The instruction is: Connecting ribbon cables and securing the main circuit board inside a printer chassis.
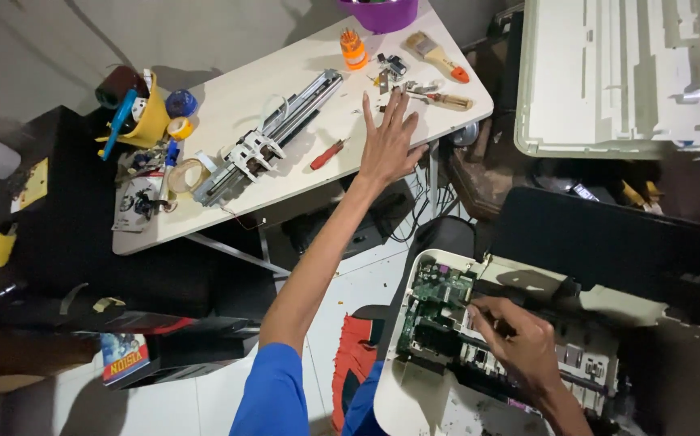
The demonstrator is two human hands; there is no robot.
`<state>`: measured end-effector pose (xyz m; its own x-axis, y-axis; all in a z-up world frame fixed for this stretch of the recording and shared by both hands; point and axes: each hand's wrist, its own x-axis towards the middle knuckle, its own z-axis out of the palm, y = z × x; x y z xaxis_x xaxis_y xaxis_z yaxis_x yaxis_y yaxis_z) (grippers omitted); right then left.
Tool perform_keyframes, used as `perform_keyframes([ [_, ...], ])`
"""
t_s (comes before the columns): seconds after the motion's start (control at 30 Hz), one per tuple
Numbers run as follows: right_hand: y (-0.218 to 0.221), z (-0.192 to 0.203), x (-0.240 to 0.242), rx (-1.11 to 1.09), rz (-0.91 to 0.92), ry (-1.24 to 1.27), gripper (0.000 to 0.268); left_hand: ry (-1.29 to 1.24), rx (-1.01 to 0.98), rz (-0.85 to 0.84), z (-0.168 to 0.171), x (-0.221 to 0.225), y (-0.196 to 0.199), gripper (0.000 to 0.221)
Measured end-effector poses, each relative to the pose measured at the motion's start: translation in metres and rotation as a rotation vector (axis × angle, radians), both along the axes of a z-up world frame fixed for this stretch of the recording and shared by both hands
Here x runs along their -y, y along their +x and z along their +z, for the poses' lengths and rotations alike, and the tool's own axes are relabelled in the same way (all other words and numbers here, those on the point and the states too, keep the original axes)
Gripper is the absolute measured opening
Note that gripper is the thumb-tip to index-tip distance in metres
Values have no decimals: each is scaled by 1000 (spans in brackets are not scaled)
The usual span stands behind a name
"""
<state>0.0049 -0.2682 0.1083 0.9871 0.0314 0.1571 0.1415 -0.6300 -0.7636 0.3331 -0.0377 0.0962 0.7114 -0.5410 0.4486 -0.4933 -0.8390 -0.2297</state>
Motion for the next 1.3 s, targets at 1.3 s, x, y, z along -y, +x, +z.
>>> perform_keyframes([
  [1.3, 41, 30, 9, 283, -64, 86, 17, -1300, -670, -325, 25, 32, -156, 19],
])
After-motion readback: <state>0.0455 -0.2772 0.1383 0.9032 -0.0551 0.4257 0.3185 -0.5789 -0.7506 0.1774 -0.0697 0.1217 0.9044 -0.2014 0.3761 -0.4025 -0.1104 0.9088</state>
